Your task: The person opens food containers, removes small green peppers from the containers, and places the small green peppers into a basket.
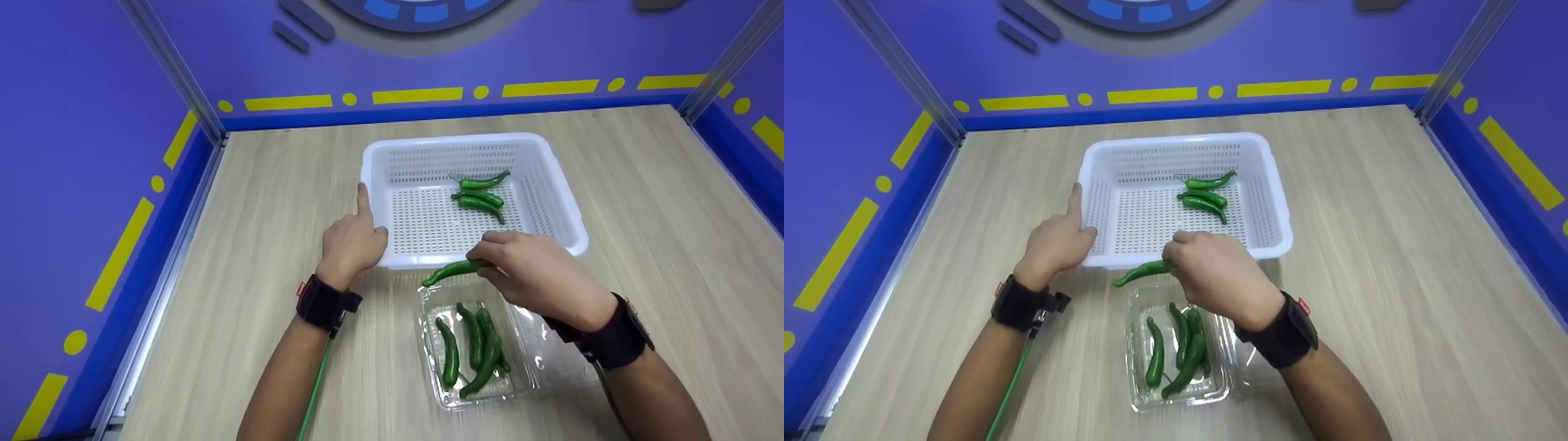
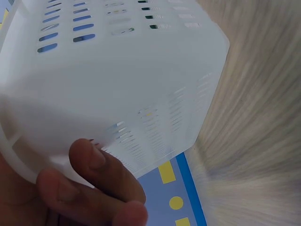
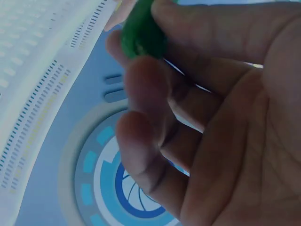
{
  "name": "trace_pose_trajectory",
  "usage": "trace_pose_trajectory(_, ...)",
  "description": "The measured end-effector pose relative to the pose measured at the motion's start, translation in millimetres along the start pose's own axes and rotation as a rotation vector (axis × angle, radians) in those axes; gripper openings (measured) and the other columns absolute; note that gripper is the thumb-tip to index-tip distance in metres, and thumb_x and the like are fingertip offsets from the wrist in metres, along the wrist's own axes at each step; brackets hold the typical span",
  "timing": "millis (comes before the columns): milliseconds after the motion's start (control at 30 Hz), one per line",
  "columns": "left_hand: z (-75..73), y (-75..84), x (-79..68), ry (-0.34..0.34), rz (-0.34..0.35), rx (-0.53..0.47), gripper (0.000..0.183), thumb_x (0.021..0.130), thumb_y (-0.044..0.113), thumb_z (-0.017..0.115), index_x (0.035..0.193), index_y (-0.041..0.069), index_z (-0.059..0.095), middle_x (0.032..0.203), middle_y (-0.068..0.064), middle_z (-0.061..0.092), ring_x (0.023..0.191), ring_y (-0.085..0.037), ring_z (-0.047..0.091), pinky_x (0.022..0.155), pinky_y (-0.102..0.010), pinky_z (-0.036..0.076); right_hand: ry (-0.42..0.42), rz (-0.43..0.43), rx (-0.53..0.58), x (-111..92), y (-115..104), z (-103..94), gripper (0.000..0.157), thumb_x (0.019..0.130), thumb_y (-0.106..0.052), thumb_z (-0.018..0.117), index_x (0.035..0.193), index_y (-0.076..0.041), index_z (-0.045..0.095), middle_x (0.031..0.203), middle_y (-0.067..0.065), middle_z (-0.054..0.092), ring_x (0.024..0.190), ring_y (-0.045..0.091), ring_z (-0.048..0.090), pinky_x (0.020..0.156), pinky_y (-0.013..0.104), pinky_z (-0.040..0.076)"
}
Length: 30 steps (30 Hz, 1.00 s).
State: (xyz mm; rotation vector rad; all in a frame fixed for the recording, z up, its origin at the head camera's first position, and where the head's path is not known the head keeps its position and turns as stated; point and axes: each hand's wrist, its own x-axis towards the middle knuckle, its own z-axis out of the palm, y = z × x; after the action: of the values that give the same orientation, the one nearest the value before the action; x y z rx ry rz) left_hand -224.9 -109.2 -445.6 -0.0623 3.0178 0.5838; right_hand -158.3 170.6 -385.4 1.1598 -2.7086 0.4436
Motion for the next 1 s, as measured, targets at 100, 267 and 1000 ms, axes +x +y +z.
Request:
trace_pose_trajectory(100,-1.1,0.2,-0.3,0.0,0.009,0.0,0.088,0.095,0.029,0.047,0.163,0.003,-0.001,0.068,-0.008,0.061,0.057,-0.023,0.058,0.049,-0.037,0.038,0.014,0.017,0.002,1,3,-2.9,0.013,0.087,-0.011,0.077,0.099,-0.016,0.076,0.093,-0.005,0.07,0.084,0.014,0.069,0.073,0.037,0.056)
trace_pose_trajectory(267,-0.6,-1.0,-0.5,-0.005,0.015,0.009,0.088,0.095,0.029,0.047,0.163,0.002,-0.001,0.07,-0.011,0.062,0.058,-0.025,0.058,0.049,-0.039,0.04,0.042,0.05,0.004,2,11,-7.7,0.015,0.085,-0.013,0.08,0.099,-0.017,0.077,0.093,-0.006,0.068,0.083,0.015,0.069,0.071,0.038,0.056)
trace_pose_trajectory(1000,0.0,-2.1,0.9,-0.013,0.006,0.002,0.089,0.096,0.032,0.048,0.163,0.004,-0.004,0.071,-0.009,0.062,0.06,-0.025,0.06,0.05,-0.038,0.041,0.067,0.13,0.053,33,48,-30.7,0.011,0.084,-0.009,0.078,0.095,-0.009,0.075,0.088,0.001,0.074,0.081,0.019,0.068,0.074,0.041,0.053)
